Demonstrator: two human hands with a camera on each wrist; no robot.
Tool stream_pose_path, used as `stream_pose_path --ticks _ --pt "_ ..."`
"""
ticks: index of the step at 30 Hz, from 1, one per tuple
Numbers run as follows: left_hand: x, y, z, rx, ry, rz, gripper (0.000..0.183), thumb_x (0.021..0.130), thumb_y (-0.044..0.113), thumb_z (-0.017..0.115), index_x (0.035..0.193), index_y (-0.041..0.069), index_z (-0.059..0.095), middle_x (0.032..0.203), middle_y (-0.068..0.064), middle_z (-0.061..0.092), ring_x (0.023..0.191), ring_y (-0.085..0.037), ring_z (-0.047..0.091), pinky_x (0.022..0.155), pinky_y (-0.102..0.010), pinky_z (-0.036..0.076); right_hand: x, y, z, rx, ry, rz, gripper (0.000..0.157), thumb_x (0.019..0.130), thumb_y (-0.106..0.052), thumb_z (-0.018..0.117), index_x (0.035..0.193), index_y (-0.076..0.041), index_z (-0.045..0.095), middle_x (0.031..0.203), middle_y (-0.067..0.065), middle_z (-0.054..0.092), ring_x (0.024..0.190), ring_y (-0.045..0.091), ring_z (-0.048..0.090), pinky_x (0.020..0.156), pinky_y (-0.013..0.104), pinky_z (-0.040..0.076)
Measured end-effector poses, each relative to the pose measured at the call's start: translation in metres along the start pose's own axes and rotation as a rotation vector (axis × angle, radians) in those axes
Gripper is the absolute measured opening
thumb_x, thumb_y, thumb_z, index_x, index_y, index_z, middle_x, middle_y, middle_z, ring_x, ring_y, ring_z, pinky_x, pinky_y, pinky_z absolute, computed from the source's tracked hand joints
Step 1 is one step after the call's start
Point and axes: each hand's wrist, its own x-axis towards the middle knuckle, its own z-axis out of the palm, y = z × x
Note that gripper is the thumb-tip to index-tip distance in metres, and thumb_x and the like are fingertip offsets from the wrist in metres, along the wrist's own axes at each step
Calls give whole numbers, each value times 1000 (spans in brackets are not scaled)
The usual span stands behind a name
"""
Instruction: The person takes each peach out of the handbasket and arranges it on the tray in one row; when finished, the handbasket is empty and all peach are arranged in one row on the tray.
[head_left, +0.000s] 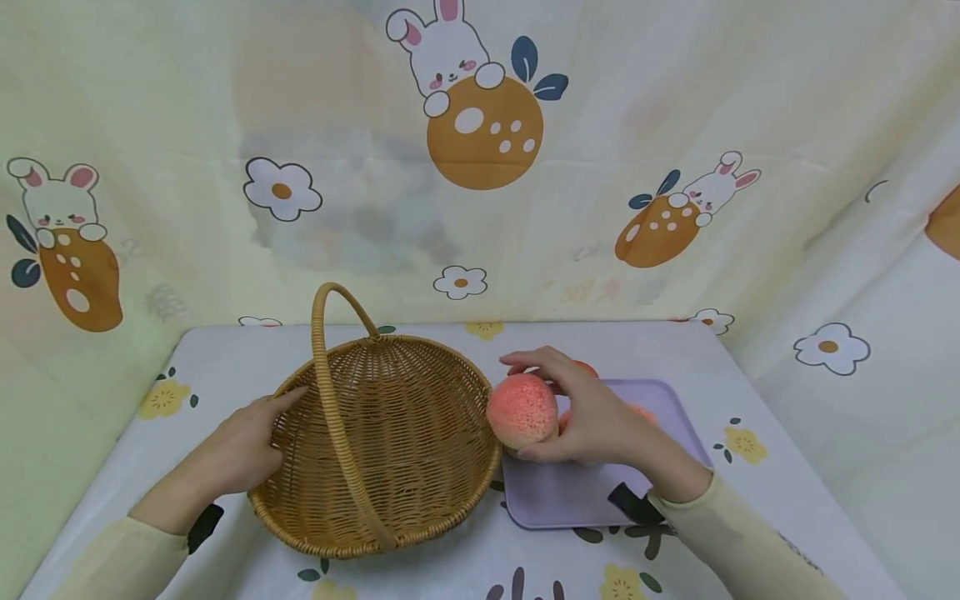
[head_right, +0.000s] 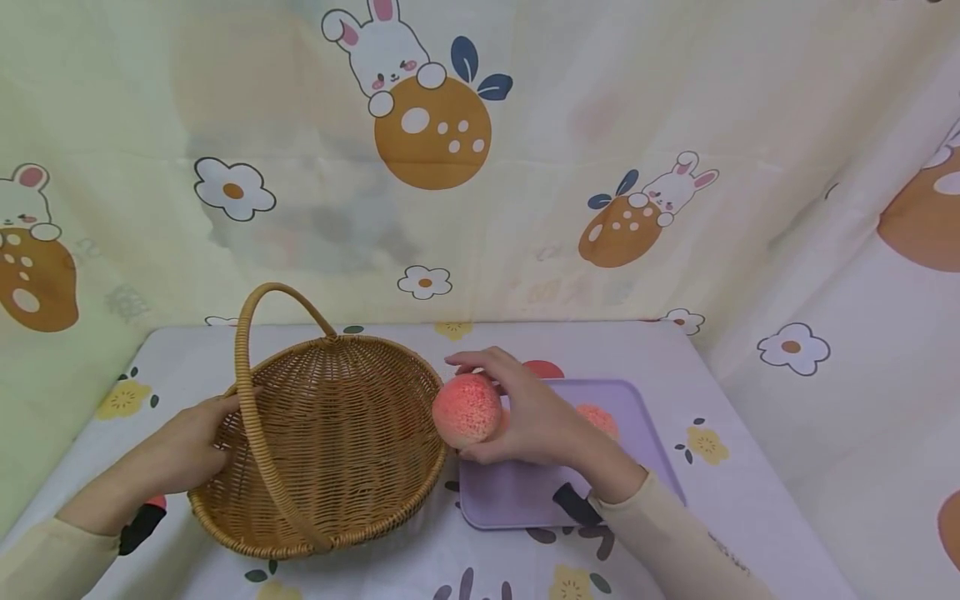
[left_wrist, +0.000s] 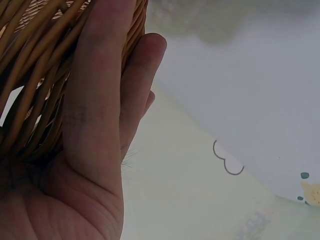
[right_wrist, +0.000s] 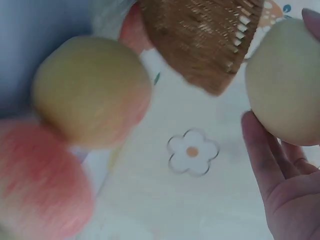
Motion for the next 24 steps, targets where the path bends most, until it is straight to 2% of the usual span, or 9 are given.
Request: stream_pose_path --ticks 4,8,11,17,24 --pt "0 -1 -1 1 -2 4 85 71 -17 57 153 -7 34 142 -44 39 125 -59 45 76 -50 54 -15 12 -14 -16 52 51 83 61 -25 99 134 -29 58 131 -10 58 118 13 57 99 40 45" --pt "-1 -2 -1 13 1 14 85 71 -16 57 153 -8 35 142 -43 40 127 -59 43 81 -54 52 -32 27 -29 -61 108 103 80 61 -33 98 133 -32 63 129 -12 58 116 12 56 96 36 45" --pt "-1 -1 -1 16 2 15 84 71 -16 57 152 -8 35 142 -43 40 127 -59 43 83 -55 52 -46 38 -42 -79 152 122 81 65 -28 97 137 -31 62 130 -10 57 116 11 56 95 31 46" --pt "0 0 -1 15 3 8 84 71 -16 58 152 -8 35 142 -43 40 127 -59 44 82 -55 53 -73 63 -71 -122 237 123 85 68 -9 94 143 -15 55 136 -1 56 117 7 54 94 14 42" --pt "-1 1 -1 15 2 1 84 72 -16 57 152 -8 34 144 -43 38 128 -59 42 85 -59 51 -98 87 -101 -201 261 196 83 68 -8 93 141 -12 54 133 1 57 115 1 53 93 9 39"
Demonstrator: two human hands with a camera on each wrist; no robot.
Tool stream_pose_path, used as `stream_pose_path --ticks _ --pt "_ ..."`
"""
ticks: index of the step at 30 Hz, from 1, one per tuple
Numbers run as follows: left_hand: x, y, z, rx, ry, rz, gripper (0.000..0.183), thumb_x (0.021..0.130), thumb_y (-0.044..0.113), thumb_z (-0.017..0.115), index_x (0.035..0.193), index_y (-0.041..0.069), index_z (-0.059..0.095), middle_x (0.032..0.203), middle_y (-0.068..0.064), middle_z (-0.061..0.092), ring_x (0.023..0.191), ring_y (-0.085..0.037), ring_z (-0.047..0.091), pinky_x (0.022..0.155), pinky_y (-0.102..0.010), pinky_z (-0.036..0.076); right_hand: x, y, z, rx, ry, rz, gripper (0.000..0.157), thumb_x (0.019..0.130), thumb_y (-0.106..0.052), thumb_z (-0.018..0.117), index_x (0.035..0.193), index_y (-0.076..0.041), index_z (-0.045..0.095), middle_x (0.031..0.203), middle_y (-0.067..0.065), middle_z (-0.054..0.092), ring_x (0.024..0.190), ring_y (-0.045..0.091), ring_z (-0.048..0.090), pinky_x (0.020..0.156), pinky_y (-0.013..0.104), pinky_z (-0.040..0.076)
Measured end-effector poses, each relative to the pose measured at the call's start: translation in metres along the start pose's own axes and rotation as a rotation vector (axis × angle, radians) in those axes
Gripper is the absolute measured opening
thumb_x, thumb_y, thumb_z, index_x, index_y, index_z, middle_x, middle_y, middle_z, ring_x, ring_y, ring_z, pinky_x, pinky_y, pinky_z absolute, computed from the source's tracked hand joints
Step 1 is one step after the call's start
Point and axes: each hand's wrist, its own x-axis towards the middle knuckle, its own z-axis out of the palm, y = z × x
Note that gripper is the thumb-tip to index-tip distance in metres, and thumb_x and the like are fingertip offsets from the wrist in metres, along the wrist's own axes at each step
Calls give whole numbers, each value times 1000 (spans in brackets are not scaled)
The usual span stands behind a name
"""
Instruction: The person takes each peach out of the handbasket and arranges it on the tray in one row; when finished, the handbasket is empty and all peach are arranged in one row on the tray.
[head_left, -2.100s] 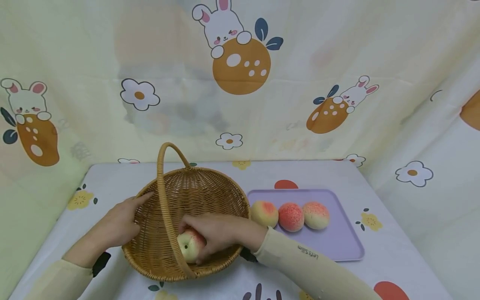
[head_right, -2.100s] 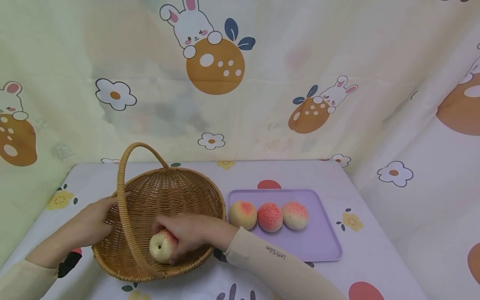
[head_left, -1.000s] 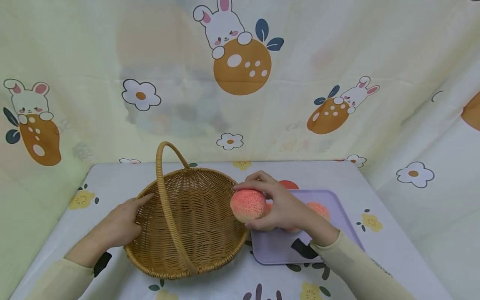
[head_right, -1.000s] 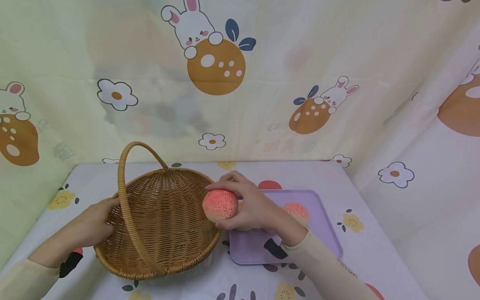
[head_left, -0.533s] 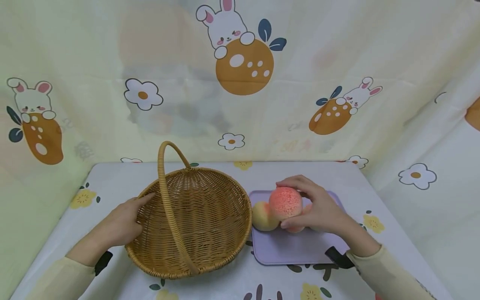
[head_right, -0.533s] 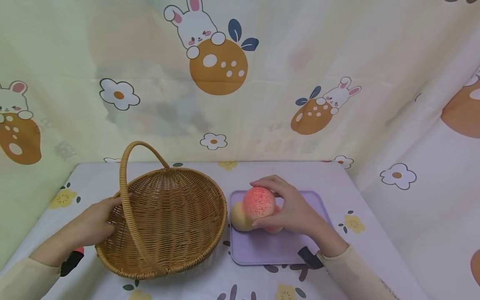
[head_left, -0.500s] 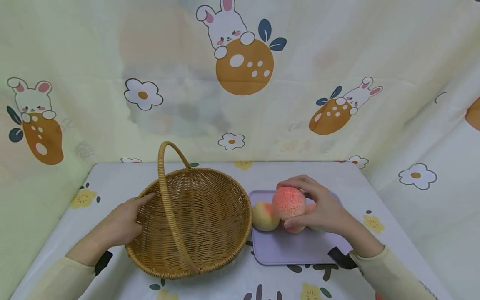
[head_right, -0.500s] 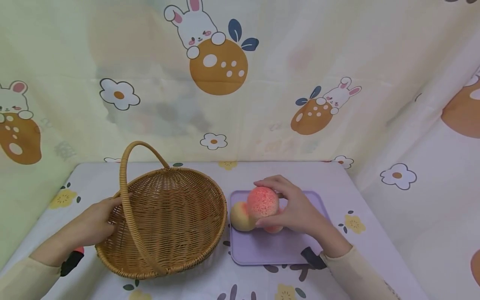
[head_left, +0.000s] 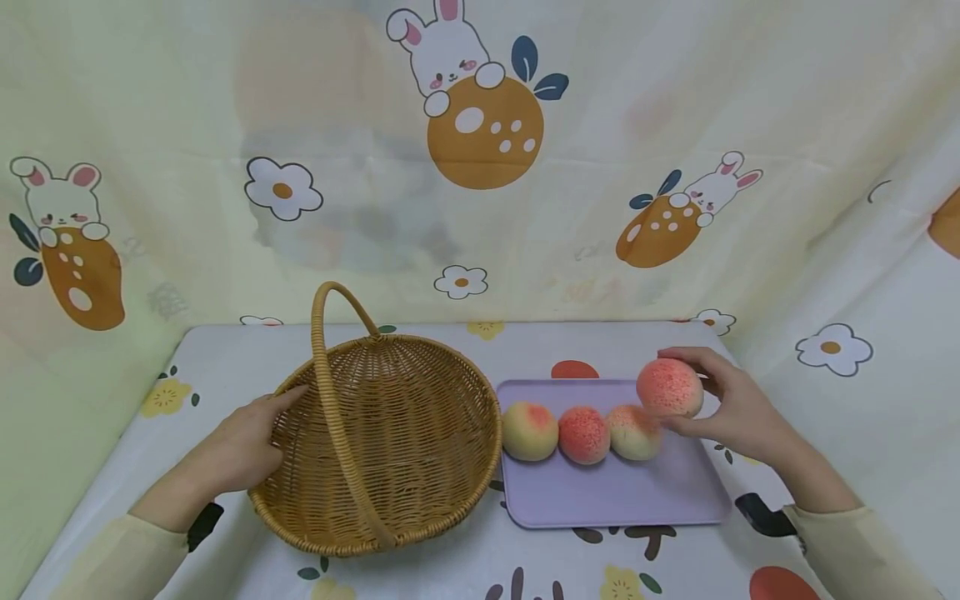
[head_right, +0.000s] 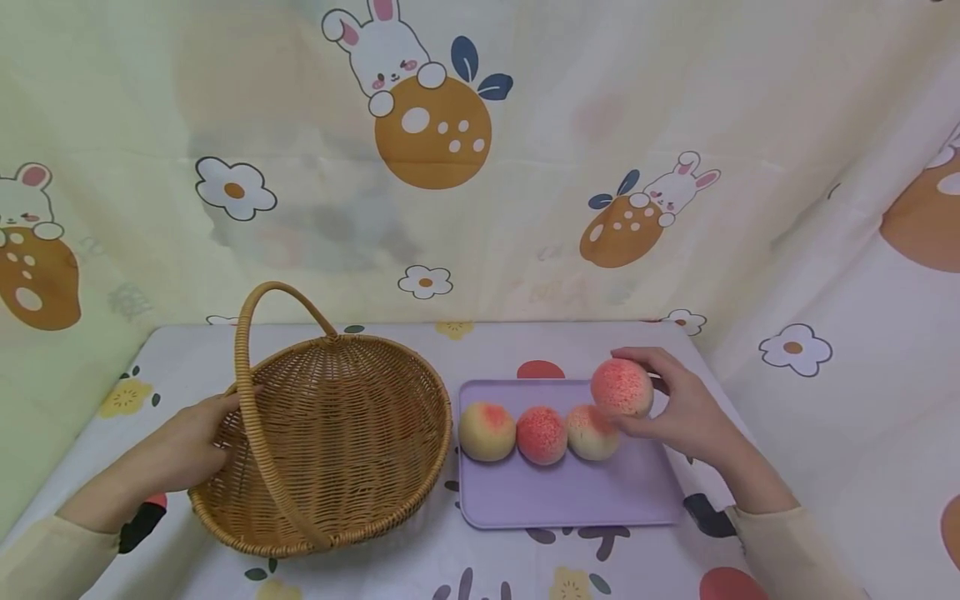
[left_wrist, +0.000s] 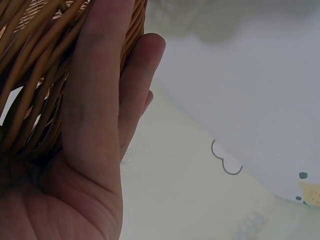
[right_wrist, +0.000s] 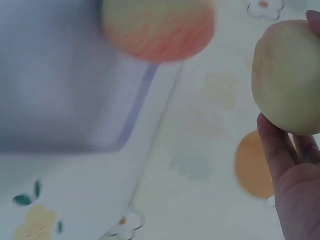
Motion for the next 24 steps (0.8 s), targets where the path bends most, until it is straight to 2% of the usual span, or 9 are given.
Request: stream_pose_path --ticks 5,7,9,11,13,15,20,24 --pt "0 -1 0 -7 -1 5 84 72 -16 57 152 -9 34 144 -43 38 129 -59 41 89 -62 49 -9 26 -8 -58 -52 20 79 71 -11 92 140 -9 53 131 5 56 114 -6 49 92 8 37" --pt "0 -1 0 -8 0 10 83 72 -16 57 152 -9 34 144 -42 38 129 -59 41 89 -62 48 -12 34 -10 -64 -80 42 77 71 -12 92 138 -10 54 131 6 57 114 -4 50 91 10 38" --pt "0 -2 0 -10 2 13 83 72 -16 57 152 -9 34 144 -42 38 129 -59 41 90 -63 47 -15 41 -11 -70 -112 73 76 71 -14 93 137 -10 55 131 7 58 116 4 52 88 15 43" --pt "0 -3 0 -13 1 16 83 72 -16 57 152 -9 34 144 -42 38 130 -58 41 91 -63 47 -17 48 -11 -54 -155 113 76 73 -15 91 139 -10 53 133 10 57 120 19 53 83 22 49" --pt "0 -3 -1 -20 -2 17 83 72 -16 57 152 -9 34 145 -42 38 130 -58 40 91 -62 47 -19 56 -10 -40 -190 150 75 75 -14 90 139 -10 52 135 13 56 121 32 52 80 29 52" --pt "1 -4 -1 -24 -6 16 83 73 -16 56 153 -8 33 145 -42 38 131 -58 40 91 -62 47 -21 63 -8 -35 -216 173 74 75 -13 88 140 -9 52 137 15 55 120 40 52 79 32 53" --pt "0 -5 0 -18 -1 22 83 73 -16 55 152 -9 33 146 -41 38 132 -57 40 93 -62 45 -26 76 -2 -86 -256 175 76 75 -19 90 140 -10 54 141 16 54 123 40 52 87 33 50" --pt "0 -5 0 -12 4 19 83 72 -16 55 152 -9 33 146 -41 39 132 -57 40 92 -62 46 -28 80 -3 -106 -284 175 79 73 -26 91 141 -10 53 141 19 53 123 43 53 87 44 51"
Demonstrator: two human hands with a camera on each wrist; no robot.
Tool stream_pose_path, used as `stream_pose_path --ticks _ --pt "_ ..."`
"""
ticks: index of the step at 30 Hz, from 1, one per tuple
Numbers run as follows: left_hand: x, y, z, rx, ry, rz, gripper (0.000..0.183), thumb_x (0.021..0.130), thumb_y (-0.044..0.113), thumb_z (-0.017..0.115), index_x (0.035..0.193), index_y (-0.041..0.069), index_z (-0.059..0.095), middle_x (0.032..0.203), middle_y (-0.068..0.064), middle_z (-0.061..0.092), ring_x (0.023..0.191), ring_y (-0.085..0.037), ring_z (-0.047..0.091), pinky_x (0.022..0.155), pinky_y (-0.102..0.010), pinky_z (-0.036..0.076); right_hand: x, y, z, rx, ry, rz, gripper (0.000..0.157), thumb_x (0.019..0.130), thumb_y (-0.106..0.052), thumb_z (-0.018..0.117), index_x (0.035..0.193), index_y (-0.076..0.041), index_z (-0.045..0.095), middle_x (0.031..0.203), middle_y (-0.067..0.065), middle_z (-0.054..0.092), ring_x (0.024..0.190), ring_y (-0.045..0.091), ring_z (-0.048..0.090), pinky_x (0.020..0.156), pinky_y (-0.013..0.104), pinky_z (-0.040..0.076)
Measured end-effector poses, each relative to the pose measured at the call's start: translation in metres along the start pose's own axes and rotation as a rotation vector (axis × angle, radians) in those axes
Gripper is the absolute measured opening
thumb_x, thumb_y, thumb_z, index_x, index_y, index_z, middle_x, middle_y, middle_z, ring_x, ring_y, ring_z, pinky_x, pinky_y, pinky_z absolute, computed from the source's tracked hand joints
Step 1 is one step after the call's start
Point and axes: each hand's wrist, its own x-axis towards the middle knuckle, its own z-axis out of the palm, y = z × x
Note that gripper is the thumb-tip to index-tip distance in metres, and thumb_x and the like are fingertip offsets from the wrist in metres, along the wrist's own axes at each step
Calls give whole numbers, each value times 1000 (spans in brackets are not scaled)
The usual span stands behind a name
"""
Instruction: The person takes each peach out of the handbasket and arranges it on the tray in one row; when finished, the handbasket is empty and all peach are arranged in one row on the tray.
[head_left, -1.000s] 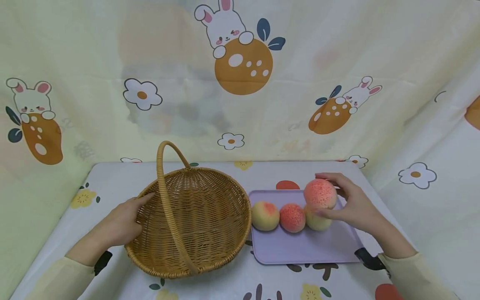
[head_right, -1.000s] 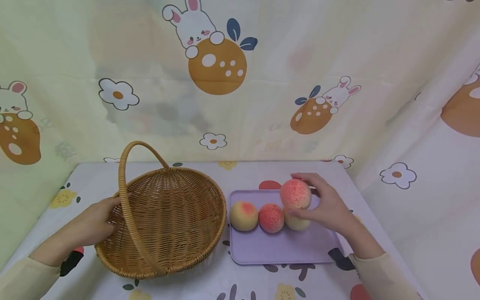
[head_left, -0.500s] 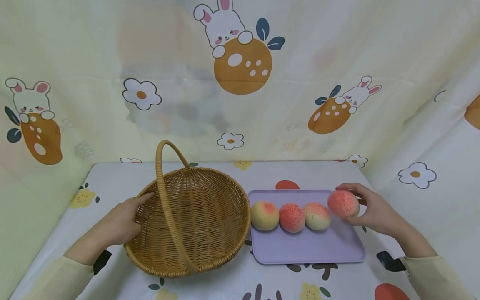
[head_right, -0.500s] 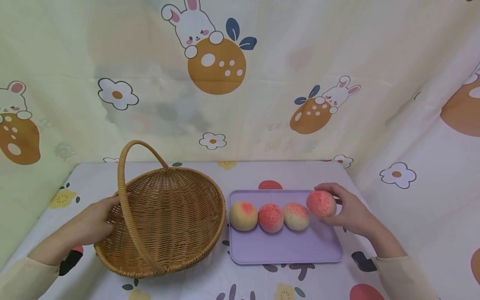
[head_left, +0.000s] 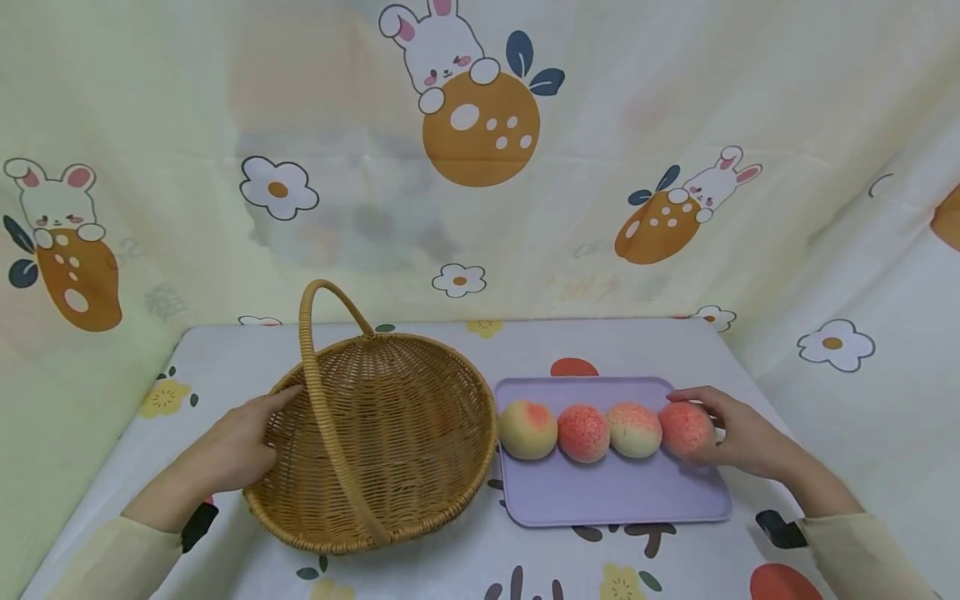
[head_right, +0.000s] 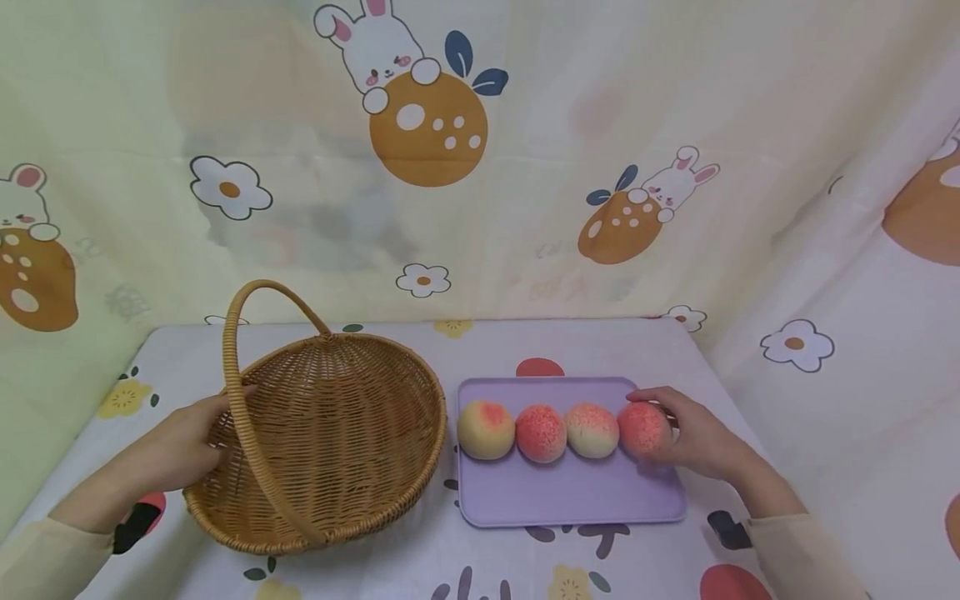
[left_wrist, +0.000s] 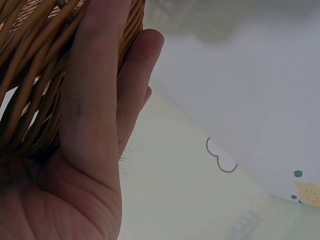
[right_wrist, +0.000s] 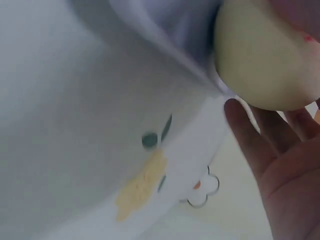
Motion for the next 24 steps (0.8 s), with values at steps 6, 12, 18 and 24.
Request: stream_pose_path --ticks 6,12,18,24 --pt "0 0 -1 1 -2 5 84 72 -16 56 152 -9 33 145 -41 39 130 -56 42 85 -52 49 -1 3 -5 32 -54 48 85 72 -23 91 145 -7 50 142 25 51 121 51 52 84 55 54" --pt "0 0 0 2 -4 -5 85 72 -16 57 152 -9 33 146 -42 38 131 -57 41 86 -55 49 4 4 -4 3 -48 37 83 73 -23 90 144 -7 51 139 24 54 119 50 54 81 52 55" --pt "-1 0 1 -1 2 -1 84 72 -16 56 153 -10 32 146 -42 37 132 -59 38 91 -62 47 7 5 -3 13 -50 58 84 71 -21 91 144 -7 51 139 24 54 118 50 55 81 52 55" --pt "-1 0 1 5 8 1 83 72 -16 57 152 -10 33 146 -42 37 131 -59 39 90 -63 47 8 4 -2 17 -62 76 85 71 -22 91 144 -7 50 138 24 54 119 51 54 82 54 55"
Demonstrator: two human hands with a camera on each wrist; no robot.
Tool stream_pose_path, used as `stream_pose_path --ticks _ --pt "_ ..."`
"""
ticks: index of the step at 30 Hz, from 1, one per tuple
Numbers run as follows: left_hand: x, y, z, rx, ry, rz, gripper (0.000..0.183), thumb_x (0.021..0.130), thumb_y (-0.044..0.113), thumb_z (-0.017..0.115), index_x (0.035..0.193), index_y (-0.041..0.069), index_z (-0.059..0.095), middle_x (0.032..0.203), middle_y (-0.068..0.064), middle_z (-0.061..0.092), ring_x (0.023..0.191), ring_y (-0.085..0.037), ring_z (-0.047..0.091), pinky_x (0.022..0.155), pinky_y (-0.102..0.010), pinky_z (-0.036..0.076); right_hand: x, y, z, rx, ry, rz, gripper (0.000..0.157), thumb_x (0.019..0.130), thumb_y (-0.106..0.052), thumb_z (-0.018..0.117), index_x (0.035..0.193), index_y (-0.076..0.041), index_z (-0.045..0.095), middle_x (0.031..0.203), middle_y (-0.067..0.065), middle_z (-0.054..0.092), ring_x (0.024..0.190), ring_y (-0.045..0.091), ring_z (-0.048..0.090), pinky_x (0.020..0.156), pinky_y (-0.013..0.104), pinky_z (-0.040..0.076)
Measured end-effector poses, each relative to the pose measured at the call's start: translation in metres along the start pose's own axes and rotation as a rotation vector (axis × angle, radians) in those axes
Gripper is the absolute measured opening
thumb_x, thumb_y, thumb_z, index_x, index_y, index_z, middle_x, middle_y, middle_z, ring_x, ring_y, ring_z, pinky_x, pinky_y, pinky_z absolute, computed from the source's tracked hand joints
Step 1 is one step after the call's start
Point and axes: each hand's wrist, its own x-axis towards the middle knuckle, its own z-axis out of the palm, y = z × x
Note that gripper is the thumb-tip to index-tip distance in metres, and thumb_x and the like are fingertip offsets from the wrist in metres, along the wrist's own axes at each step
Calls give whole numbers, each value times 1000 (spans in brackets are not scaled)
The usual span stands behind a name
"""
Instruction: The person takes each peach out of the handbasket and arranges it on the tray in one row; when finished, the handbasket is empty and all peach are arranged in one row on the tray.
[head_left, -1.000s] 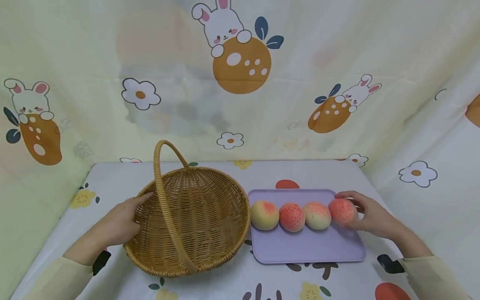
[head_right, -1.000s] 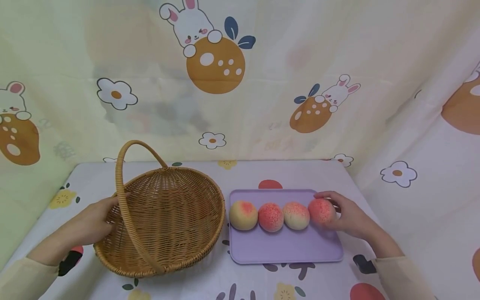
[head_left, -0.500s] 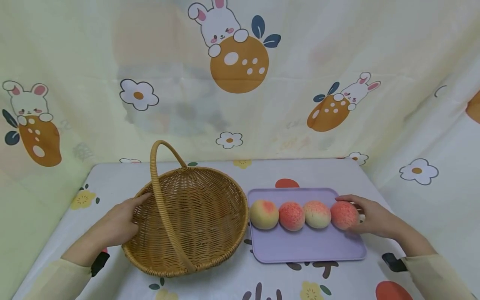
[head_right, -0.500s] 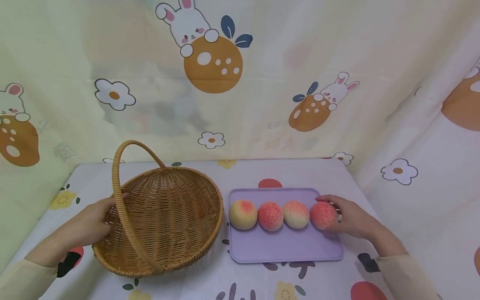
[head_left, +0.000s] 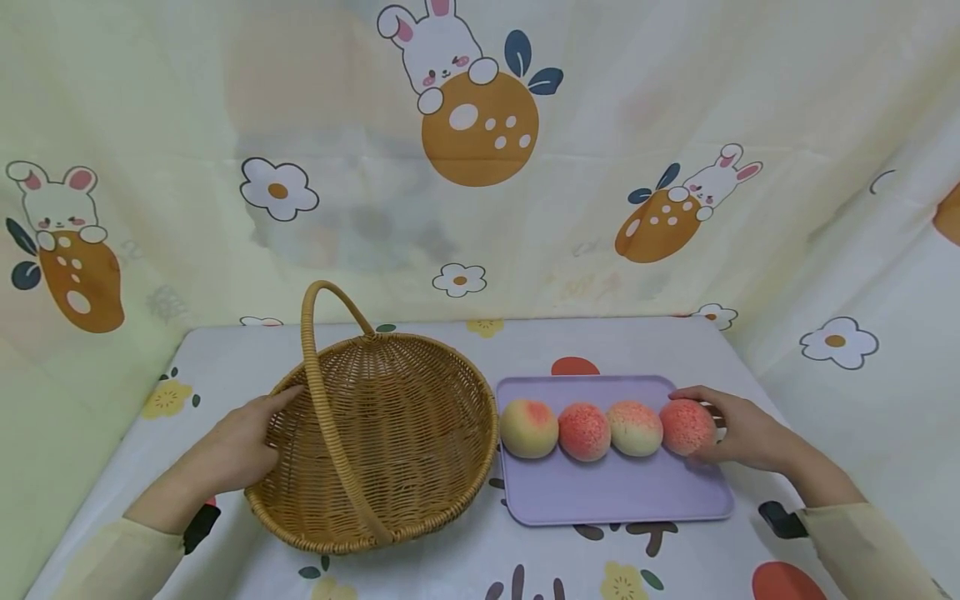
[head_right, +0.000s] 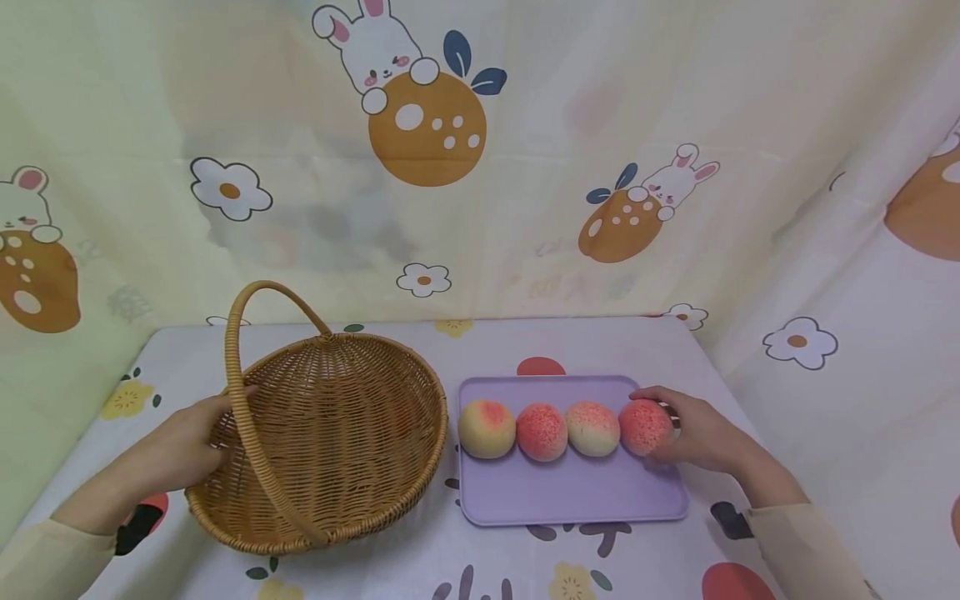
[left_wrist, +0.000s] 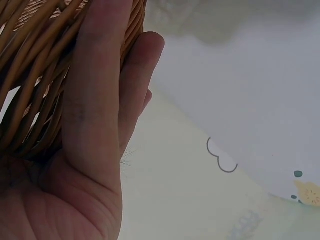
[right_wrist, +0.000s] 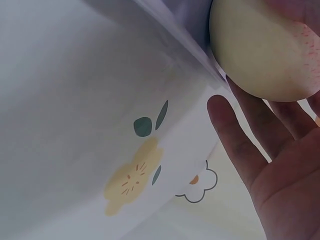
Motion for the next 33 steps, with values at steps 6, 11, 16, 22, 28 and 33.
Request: stream_pose_path --ticks 6,11,16,22,28,33 --pt "1 2 1 7 -6 -3 81 74 -14 60 152 -9 34 144 -42 39 131 -59 40 89 -62 47 -2 0 -1 -10 -29 16 85 72 -22 90 145 -7 49 141 25 52 122 53 52 84 55 54" --pt "2 2 -2 4 -11 0 81 75 -14 59 152 -8 34 145 -42 38 131 -58 40 89 -61 48 -3 -3 0 -18 -28 9 86 72 -22 90 146 -7 48 142 25 50 123 52 51 85 57 53" --pt "2 1 -3 -19 -21 -9 81 75 -16 54 153 -9 32 148 -41 36 133 -58 36 93 -64 45 -6 -13 1 -21 -1 -38 103 69 -29 93 154 -9 38 150 24 42 130 52 43 88 65 48" --pt "0 -3 -4 -5 -11 9 78 81 -9 61 154 -6 34 148 -39 37 133 -57 37 91 -61 46 -6 -38 -2 9 55 -103 103 77 -33 87 160 -15 28 157 19 34 136 48 36 96 71 38" --pt "1 -1 -3 -22 1 32 77 84 -7 61 156 -2 33 149 -37 38 133 -57 39 92 -64 45 -1 -60 -5 -12 59 -80 102 83 -42 81 163 -25 20 161 15 28 142 47 28 98 76 32" --pt "3 1 -1 -34 0 24 79 80 -12 55 156 -3 33 150 -38 36 135 -58 34 96 -68 41 4 -74 -5 -74 78 -79 103 83 -47 80 163 -28 18 162 13 26 145 44 24 99 77 27"
